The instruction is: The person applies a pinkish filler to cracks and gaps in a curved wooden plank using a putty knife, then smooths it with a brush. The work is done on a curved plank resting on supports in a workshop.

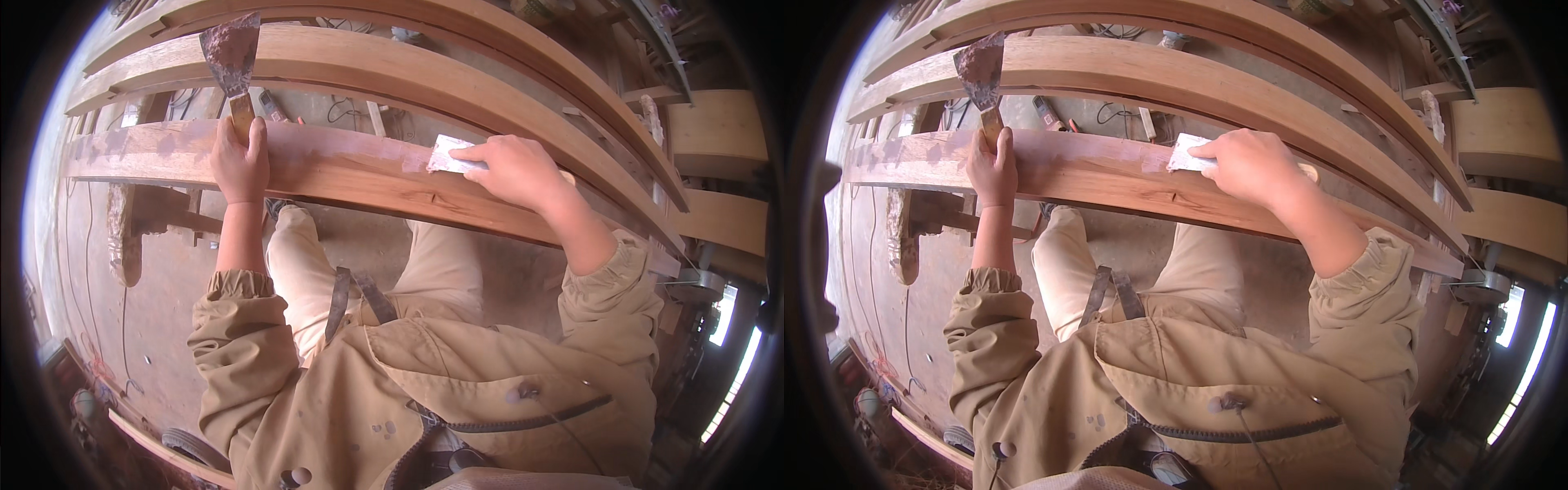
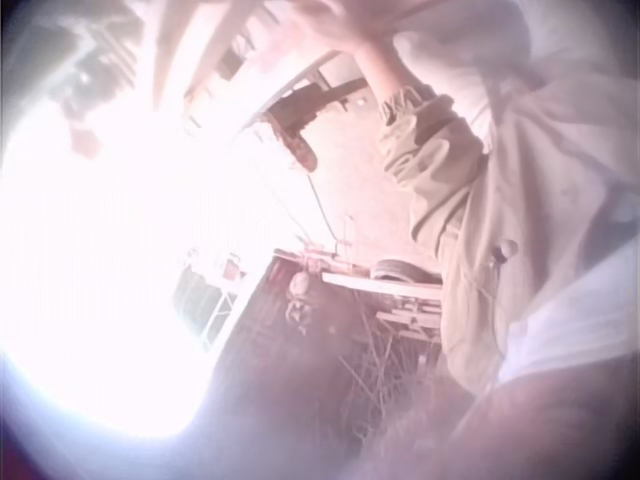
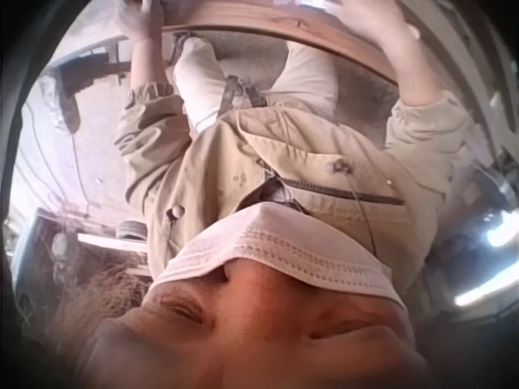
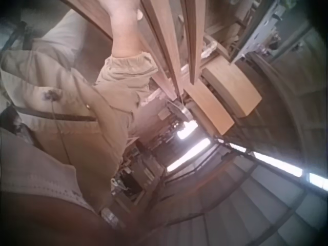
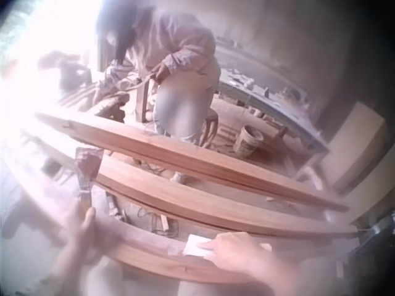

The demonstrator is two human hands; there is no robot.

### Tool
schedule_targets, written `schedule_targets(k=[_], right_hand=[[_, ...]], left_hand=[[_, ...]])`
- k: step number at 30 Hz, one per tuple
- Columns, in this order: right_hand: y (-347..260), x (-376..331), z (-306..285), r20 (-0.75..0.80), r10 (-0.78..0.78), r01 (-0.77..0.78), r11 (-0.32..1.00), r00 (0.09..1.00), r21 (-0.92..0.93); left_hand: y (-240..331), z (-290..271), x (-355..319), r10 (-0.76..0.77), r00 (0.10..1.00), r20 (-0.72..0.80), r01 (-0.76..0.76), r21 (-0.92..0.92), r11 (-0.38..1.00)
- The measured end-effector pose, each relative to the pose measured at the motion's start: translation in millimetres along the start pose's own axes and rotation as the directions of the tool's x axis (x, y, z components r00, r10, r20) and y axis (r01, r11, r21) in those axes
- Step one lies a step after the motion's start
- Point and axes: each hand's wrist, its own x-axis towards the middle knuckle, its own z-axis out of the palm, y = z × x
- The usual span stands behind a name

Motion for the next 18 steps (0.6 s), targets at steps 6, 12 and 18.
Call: schedule_targets(k=[6,12,18], right_hand=[[-15,12,-18,-0.038,-0.057,0.059,0.997,0.998,0.049],[-6,6,-17,0.077,-0.035,0.043,0.994,0.996,-0.104],[-37,29,-24,-0.016,-0.125,0.123,0.988,0.992,-0.089]], left_hand=[[-2,3,-1,-0.008,1.0,-0.012,0.008,-0.008,1.0],[1,-2,-1,-0.026,1.0,-0.003,0.026,-0.007,1.0],[1,1,-1,-0.031,0.999,-0.028,0.031,-0.01,0.999]])
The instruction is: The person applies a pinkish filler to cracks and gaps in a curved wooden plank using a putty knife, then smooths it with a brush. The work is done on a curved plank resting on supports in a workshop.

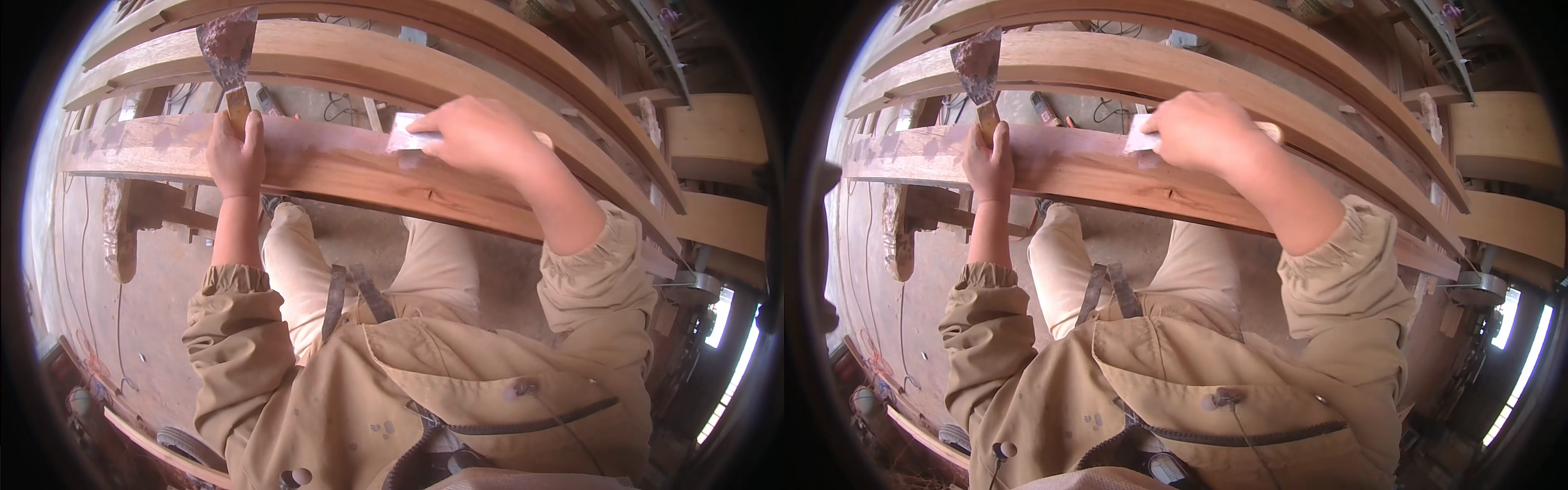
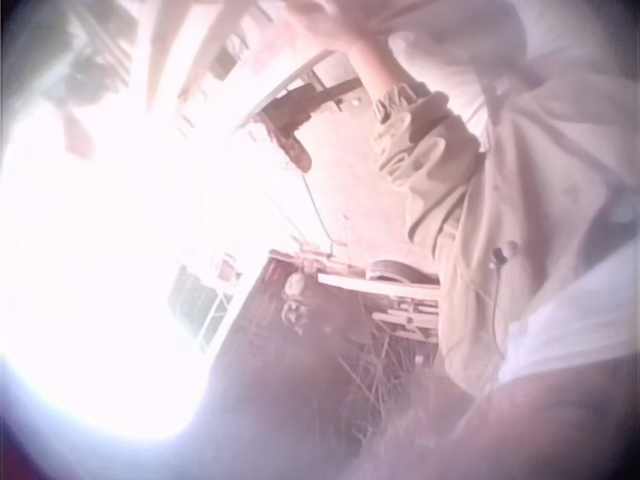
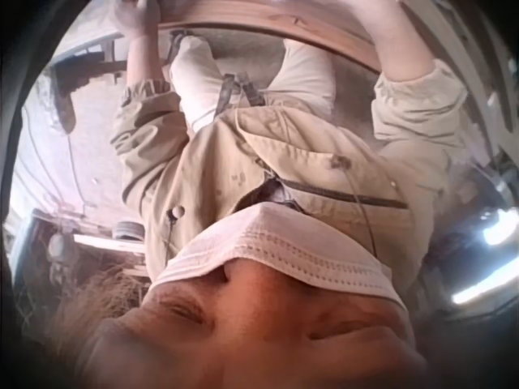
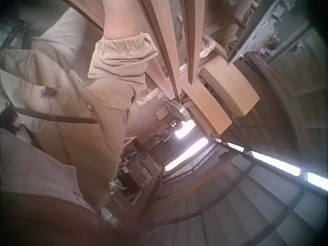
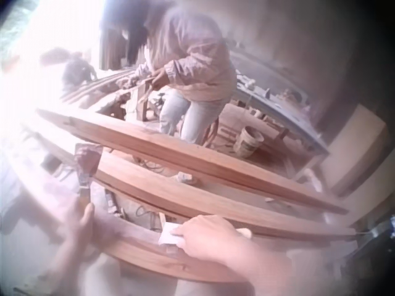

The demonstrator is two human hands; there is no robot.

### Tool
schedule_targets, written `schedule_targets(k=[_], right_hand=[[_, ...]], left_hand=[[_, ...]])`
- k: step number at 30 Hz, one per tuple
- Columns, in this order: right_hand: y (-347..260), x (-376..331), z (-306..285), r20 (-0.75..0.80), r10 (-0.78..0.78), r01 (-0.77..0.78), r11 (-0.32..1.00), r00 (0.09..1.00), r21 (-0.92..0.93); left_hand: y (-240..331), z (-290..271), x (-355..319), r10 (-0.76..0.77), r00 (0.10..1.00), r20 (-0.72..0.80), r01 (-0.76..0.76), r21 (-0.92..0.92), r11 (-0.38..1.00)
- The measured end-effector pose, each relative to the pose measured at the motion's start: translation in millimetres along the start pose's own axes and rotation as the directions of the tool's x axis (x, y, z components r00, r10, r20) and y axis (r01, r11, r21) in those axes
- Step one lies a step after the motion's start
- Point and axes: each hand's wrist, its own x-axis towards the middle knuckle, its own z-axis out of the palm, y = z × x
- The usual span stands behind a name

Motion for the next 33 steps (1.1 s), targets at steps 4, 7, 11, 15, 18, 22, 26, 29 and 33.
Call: schedule_targets(k=[4,7,11,15,18,22,26,29,33], right_hand=[[-20,31,-6,0.082,0.028,-0.021,0.997,0.996,-0.076],[-15,20,-2,0.15,0.012,0.012,0.987,0.989,-0.161],[7,-22,-1,0.249,0.137,-0.088,0.976,0.959,-0.2],[43,-58,25,-0.037,0.082,-0.084,0.995,0.996,-0.058],[43,-67,59,-0.422,0.072,-0.064,0.997,0.904,0.032],[33,-51,89,-0.642,-0.17,0.032,0.975,0.747,-0.221],[27,-51,101,-0.584,-0.077,0.089,0.996,0.808,-0.008],[26,-54,97,-0.427,0.039,0.036,0.986,0.903,0.164],[23,-55,92,-0.286,0.071,0.025,0.948,0.956,0.318]], left_hand=[[-3,4,3,-0.004,0.999,0.032,0.004,0.009,1.0],[-6,2,2,0.013,1.0,0.021,-0.013,0.011,1.0],[-3,-4,1,0.018,1.0,0.012,-0.019,0.016,1.0],[-6,1,2,0.025,1.0,0.01,-0.026,0.037,0.999],[-2,1,1,0.035,0.999,-0.003,-0.035,0.017,0.999],[-7,4,3,0.024,1.0,0.017,-0.024,0.019,1.0],[-5,1,3,0.043,0.999,-0.001,-0.043,0.023,0.999],[-5,1,3,0.03,1.0,0.002,-0.03,0.042,0.999],[-6,1,1,0.03,1.0,-0.001,-0.03,0.029,0.999]])
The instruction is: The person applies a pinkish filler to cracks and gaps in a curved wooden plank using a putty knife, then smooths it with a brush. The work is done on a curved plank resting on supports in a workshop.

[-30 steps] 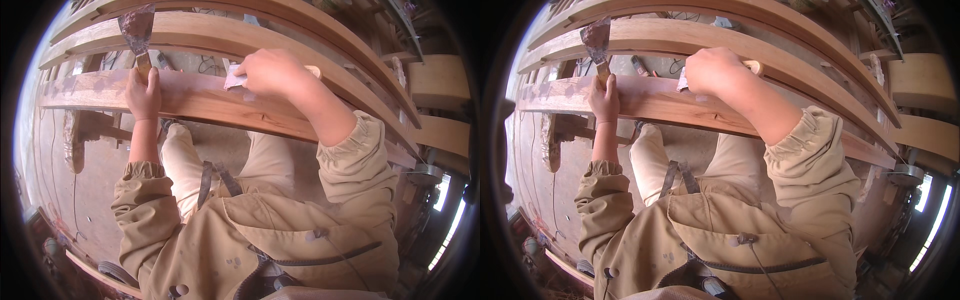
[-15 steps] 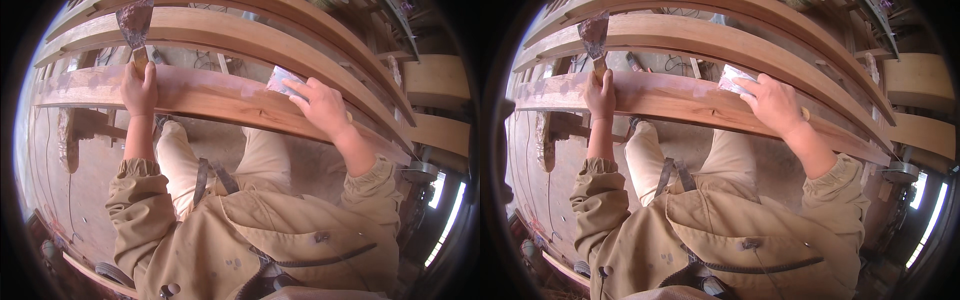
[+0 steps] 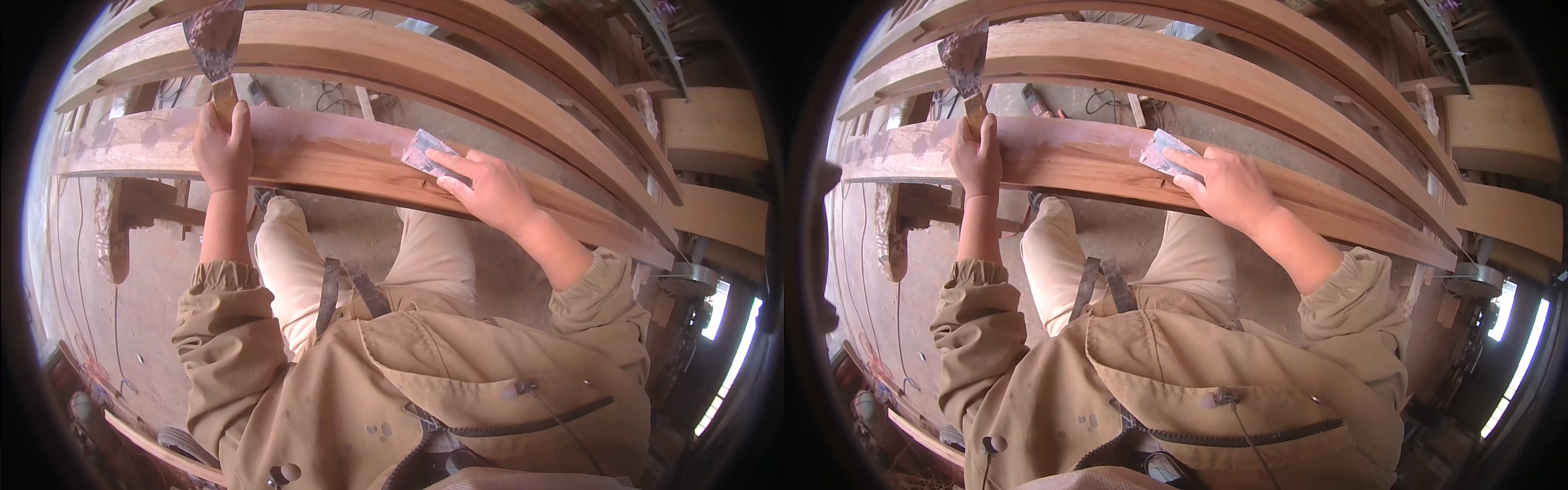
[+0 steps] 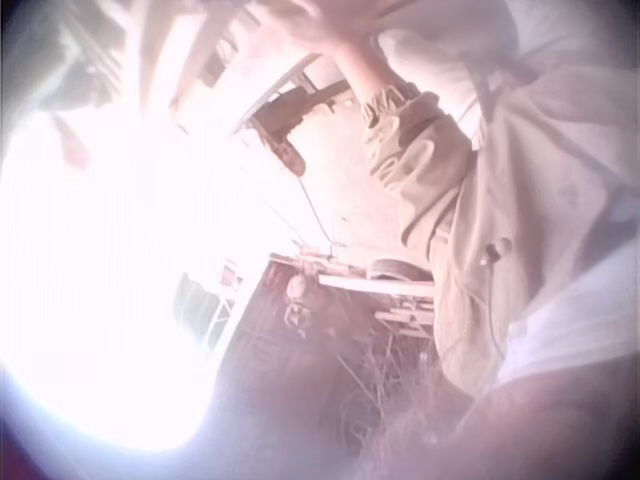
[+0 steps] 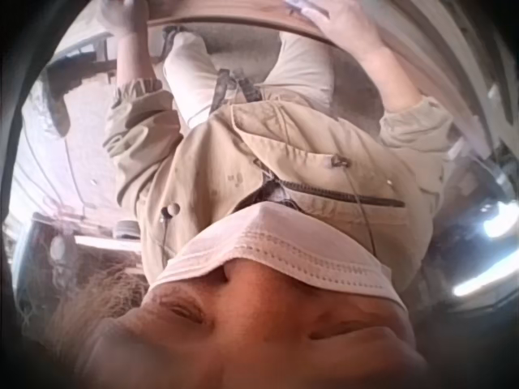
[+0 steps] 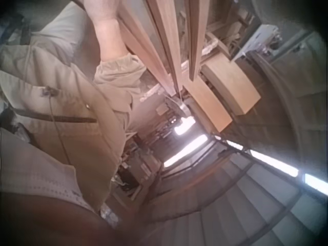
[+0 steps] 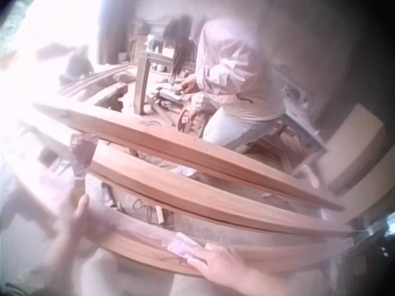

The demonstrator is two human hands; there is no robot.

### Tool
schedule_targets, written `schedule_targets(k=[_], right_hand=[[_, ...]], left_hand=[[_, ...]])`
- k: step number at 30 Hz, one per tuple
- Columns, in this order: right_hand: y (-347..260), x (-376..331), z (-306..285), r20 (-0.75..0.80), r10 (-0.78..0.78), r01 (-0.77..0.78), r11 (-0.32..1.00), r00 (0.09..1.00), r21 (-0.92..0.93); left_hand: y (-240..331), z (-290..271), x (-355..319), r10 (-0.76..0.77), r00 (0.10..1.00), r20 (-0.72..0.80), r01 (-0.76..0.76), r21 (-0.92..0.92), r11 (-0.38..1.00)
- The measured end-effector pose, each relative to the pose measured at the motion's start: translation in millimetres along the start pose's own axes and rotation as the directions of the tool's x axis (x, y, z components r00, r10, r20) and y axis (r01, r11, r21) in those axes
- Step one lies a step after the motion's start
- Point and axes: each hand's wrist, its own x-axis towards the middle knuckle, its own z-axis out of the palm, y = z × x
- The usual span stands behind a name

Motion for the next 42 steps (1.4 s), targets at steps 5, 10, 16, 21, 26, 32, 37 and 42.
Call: schedule_targets(k=[5,10,16,21,26,32,37,42], right_hand=[[-6,0,-22,0.131,0.065,-0.048,0.99,0.989,-0.133],[-30,33,-57,0.263,0.051,0.023,0.963,0.964,-0.269],[-29,44,-57,0.405,0.127,0.03,0.932,0.906,-0.362],[-39,50,-68,0.377,0.068,0.067,0.94,0.924,-0.333],[-45,56,-58,0.376,0.1,0.025,0.949,0.921,-0.314],[-16,40,-68,0.335,0.101,0.008,0.951,0.937,-0.308],[-3,17,-38,0.183,0.124,-0.109,0.99,0.975,-0.091],[8,-14,-27,0.173,0.173,-0.16,0.983,0.97,-0.086]], left_hand=[[2,0,0,-0.018,1.0,0.023,0.018,-0.019,1.0],[1,-1,0,-0.017,1.0,0.011,0.017,-0.009,1.0],[1,0,0,0.008,1.0,0.014,-0.008,-0.015,1.0],[1,0,-1,-0.013,1.0,0.026,0.013,0.028,1.0],[3,0,1,0.003,1.0,0.016,-0.003,-0.037,0.999],[4,-3,-1,-0.038,0.999,0.038,0.038,-0.007,0.999],[6,1,-1,0.005,1.0,0.01,-0.004,-0.028,1.0],[3,-2,-1,-0.002,0.999,0.032,0.001,0.039,0.999]])
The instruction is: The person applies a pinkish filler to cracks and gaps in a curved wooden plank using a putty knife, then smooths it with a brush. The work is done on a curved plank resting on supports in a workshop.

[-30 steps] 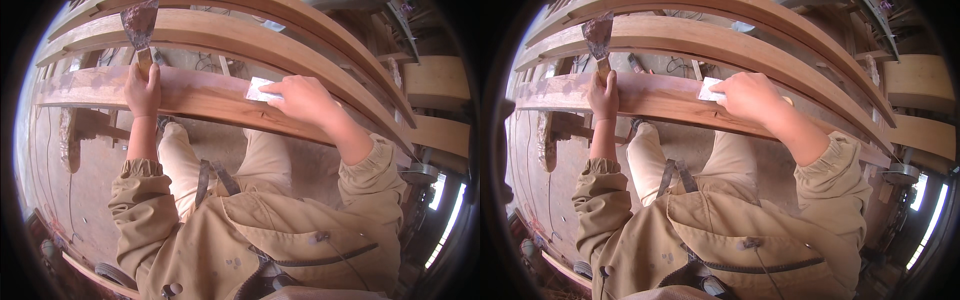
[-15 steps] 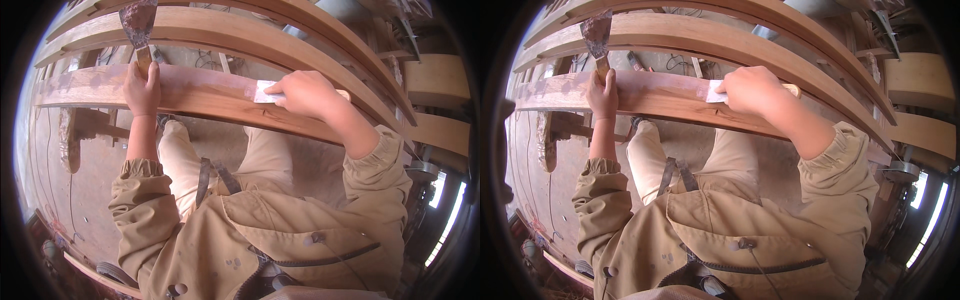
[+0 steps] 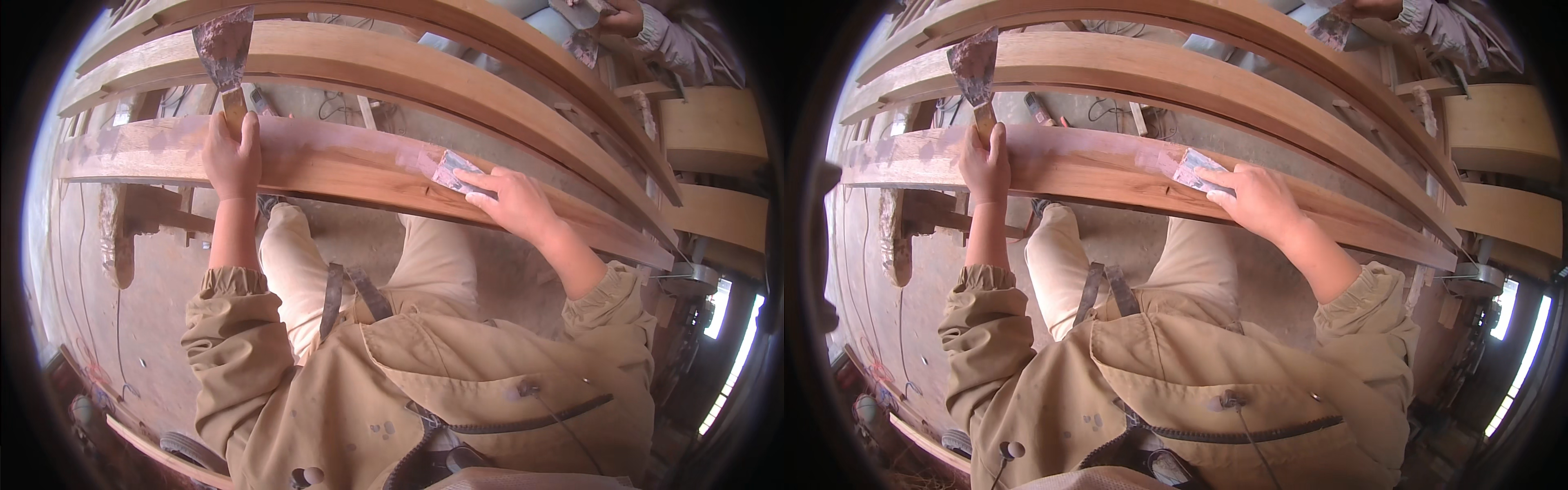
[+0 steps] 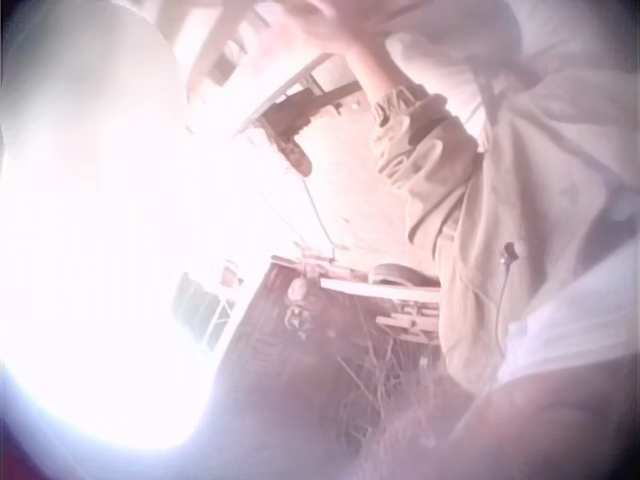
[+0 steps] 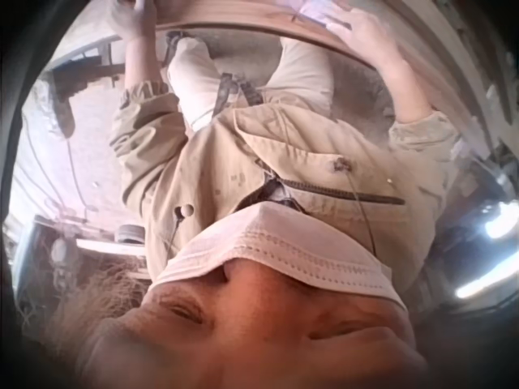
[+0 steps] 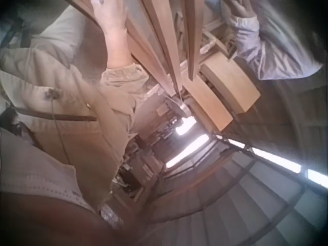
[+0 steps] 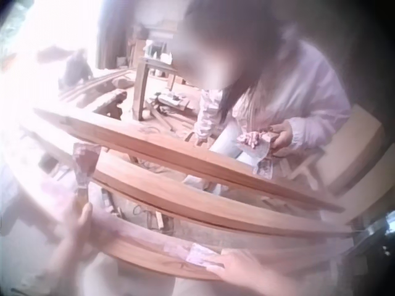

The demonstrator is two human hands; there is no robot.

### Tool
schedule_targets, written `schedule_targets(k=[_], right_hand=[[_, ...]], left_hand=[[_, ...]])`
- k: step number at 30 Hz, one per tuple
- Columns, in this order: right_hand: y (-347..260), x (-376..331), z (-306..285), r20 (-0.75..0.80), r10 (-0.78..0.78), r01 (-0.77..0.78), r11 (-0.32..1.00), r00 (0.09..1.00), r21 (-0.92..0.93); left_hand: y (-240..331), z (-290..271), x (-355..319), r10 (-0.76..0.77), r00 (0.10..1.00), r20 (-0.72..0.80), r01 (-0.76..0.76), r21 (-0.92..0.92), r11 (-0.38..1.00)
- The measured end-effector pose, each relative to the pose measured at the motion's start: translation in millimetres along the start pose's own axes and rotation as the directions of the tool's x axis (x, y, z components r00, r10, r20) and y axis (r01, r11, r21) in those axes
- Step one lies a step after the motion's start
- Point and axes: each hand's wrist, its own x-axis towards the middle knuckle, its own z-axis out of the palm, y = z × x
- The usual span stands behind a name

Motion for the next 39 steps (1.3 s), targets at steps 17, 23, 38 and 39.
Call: schedule_targets(k=[17,23,38,39], right_hand=[[-31,45,-58,0.221,-0.005,0.086,0.93,0.975,-0.359],[-1,45,-31,0.028,-0.122,0.125,0.988,0.992,-0.091],[-18,41,-46,0.161,-0.037,0.085,0.95,0.986,-0.302],[-19,42,-49,0.162,-0.054,0.104,0.941,0.985,-0.321]], left_hand=[[1,2,0,-0.003,1.0,-0.025,0.001,-0.076,0.997],[-2,6,1,0.014,1.0,-0.013,-0.014,-0.076,0.997],[-6,2,1,0.001,1.0,-0.016,-0.002,-0.044,0.999],[-7,1,1,0.003,1.0,-0.007,-0.003,-0.016,1.0]])
